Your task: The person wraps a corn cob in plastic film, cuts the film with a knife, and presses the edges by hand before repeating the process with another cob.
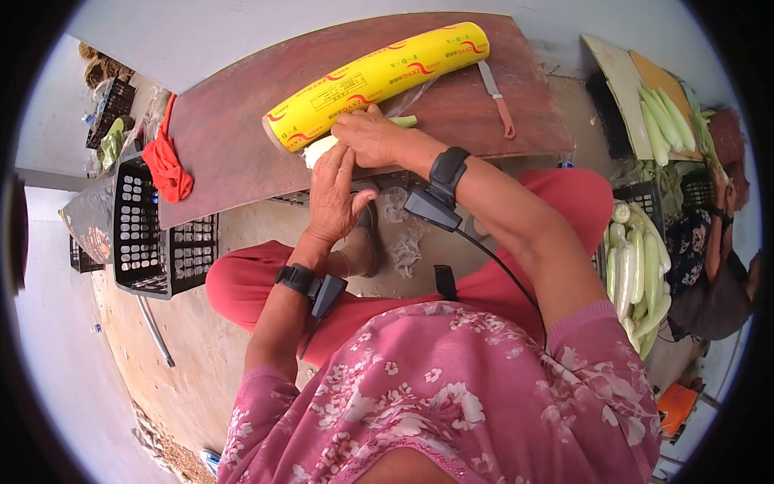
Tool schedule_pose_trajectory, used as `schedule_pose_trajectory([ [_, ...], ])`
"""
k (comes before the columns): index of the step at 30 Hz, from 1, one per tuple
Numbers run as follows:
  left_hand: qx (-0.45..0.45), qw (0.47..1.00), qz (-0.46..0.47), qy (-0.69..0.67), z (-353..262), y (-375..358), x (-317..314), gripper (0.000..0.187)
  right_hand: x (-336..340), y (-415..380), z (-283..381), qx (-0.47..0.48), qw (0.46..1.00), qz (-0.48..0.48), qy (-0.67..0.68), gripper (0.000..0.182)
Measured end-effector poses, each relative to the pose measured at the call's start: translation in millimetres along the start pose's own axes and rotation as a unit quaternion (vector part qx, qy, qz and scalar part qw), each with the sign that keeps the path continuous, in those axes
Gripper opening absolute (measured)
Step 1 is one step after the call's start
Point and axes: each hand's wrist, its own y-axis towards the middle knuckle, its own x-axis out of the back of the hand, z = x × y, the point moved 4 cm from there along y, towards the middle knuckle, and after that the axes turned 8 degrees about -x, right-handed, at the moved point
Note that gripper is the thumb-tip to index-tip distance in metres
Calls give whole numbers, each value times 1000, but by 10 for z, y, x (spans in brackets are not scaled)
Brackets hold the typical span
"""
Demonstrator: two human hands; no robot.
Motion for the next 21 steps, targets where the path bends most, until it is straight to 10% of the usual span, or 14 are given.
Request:
schedule_pose_trajectory([
  [21,65,989,19,131,189,247,-70,79,94,-152,-83,-84,990,11,112,39],
])
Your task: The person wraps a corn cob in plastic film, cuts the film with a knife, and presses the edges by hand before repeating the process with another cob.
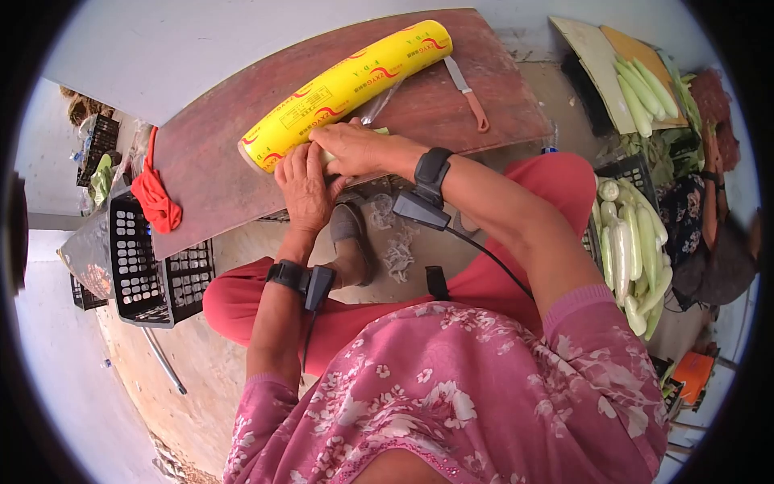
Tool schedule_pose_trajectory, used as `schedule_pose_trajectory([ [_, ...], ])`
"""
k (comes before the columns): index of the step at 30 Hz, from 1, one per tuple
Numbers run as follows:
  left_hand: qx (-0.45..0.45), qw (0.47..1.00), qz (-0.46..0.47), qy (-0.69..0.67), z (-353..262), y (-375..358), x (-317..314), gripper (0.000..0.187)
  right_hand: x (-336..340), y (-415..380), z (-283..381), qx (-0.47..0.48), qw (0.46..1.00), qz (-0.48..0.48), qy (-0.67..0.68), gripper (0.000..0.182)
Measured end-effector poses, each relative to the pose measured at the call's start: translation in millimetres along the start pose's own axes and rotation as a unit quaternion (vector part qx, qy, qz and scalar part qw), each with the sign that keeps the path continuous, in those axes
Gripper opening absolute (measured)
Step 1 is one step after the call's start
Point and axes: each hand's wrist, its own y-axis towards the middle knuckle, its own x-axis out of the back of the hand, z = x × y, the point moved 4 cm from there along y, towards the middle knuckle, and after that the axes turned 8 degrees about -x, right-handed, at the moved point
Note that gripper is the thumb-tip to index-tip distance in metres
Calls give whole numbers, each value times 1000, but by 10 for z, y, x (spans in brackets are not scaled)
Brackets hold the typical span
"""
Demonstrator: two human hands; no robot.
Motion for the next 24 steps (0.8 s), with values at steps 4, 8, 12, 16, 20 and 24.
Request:
schedule_pose_trajectory([
  [4,13,1000,-7,15,33,42,-10,68,160,-103,-289,13,993,-102,-64,32],
  [8,18,999,-9,32,49,55,-29,61,569,-143,-676,-128,980,-150,18,17],
  [12,21,999,-19,31,40,61,-39,61,866,-322,-1250,-246,940,-236,13,22],
  [16,30,999,-27,30,28,66,-32,61,906,-648,-1656,-385,860,-306,-137,35],
  [20,38,998,-32,36,12,79,-29,62,850,-827,-1891,-457,838,-257,-151,38],
  [24,31,998,-41,38,12,82,-20,61,966,-945,-1616,-526,826,-196,38,30],
])
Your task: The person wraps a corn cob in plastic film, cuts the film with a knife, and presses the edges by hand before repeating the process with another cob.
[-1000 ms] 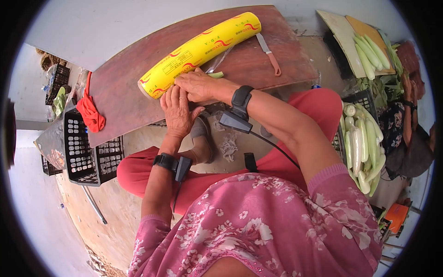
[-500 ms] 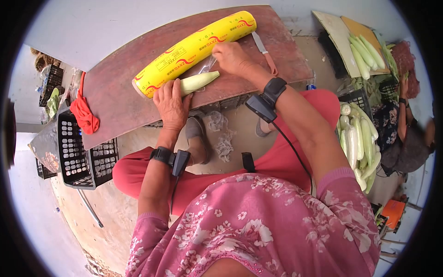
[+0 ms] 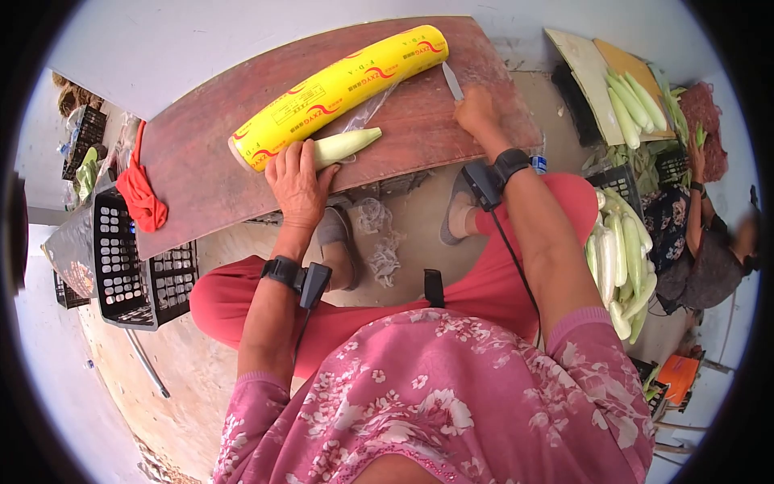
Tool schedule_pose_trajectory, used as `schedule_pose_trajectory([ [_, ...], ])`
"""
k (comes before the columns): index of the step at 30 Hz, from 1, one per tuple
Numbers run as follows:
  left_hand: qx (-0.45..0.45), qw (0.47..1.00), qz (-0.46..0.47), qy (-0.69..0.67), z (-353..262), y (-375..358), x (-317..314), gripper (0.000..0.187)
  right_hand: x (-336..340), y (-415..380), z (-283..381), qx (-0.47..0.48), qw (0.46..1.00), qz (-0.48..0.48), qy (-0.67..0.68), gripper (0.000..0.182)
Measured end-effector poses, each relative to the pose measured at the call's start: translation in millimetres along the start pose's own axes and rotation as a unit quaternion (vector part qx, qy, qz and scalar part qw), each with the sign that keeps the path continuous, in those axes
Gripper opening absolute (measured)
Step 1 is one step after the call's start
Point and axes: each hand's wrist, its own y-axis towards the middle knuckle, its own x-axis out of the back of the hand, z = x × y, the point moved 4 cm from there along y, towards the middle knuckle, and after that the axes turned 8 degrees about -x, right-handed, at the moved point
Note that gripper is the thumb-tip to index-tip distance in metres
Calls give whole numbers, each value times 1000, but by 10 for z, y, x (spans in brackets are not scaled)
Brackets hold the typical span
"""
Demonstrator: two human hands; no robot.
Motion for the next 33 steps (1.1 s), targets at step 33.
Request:
schedule_pose_trajectory([
  [33,-2,1000,-26,-9,10,-25,2,55,112,-1178,278,275,939,168,117,19],
])
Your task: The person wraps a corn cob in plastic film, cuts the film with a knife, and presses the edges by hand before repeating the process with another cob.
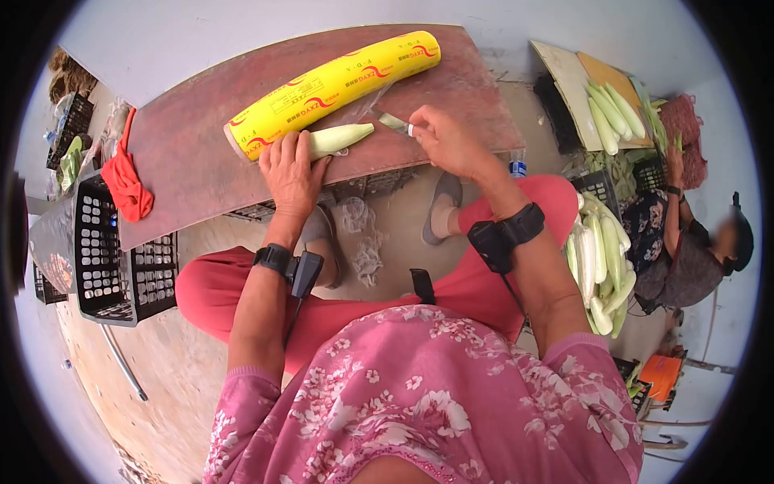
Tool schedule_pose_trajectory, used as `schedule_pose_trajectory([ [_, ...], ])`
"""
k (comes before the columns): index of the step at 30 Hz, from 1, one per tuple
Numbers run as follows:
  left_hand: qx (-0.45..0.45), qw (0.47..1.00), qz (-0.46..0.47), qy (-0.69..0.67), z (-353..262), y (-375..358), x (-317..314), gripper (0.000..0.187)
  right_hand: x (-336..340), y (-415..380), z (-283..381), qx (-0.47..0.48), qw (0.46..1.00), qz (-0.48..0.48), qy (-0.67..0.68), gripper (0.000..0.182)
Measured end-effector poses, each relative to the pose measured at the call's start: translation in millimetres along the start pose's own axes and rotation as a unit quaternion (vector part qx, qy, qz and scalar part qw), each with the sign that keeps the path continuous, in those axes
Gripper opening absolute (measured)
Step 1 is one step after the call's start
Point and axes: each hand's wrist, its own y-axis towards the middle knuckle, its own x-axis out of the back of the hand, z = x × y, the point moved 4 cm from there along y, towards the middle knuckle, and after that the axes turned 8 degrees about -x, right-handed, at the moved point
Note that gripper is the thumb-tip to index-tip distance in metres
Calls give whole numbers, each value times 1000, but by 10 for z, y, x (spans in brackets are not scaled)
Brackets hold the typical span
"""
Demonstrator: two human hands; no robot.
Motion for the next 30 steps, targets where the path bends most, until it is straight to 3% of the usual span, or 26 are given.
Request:
schedule_pose_trajectory([
  [3,1,1000,-2,-6,6,-4,-12,55,82,20,133,-7,998,-4,-58,17],
  [6,2,1000,-3,-4,10,0,-12,55,152,-7,331,59,986,-67,-138,14],
  [12,4,1000,-4,-8,5,1,-11,54,112,-67,726,140,961,-82,-223,18],
  [15,6,1000,-3,-11,4,3,1,54,53,71,769,83,955,-69,-276,20],
  [30,7,1000,-1,-10,5,-2,-2,55,-66,415,858,67,927,-36,-366,17],
])
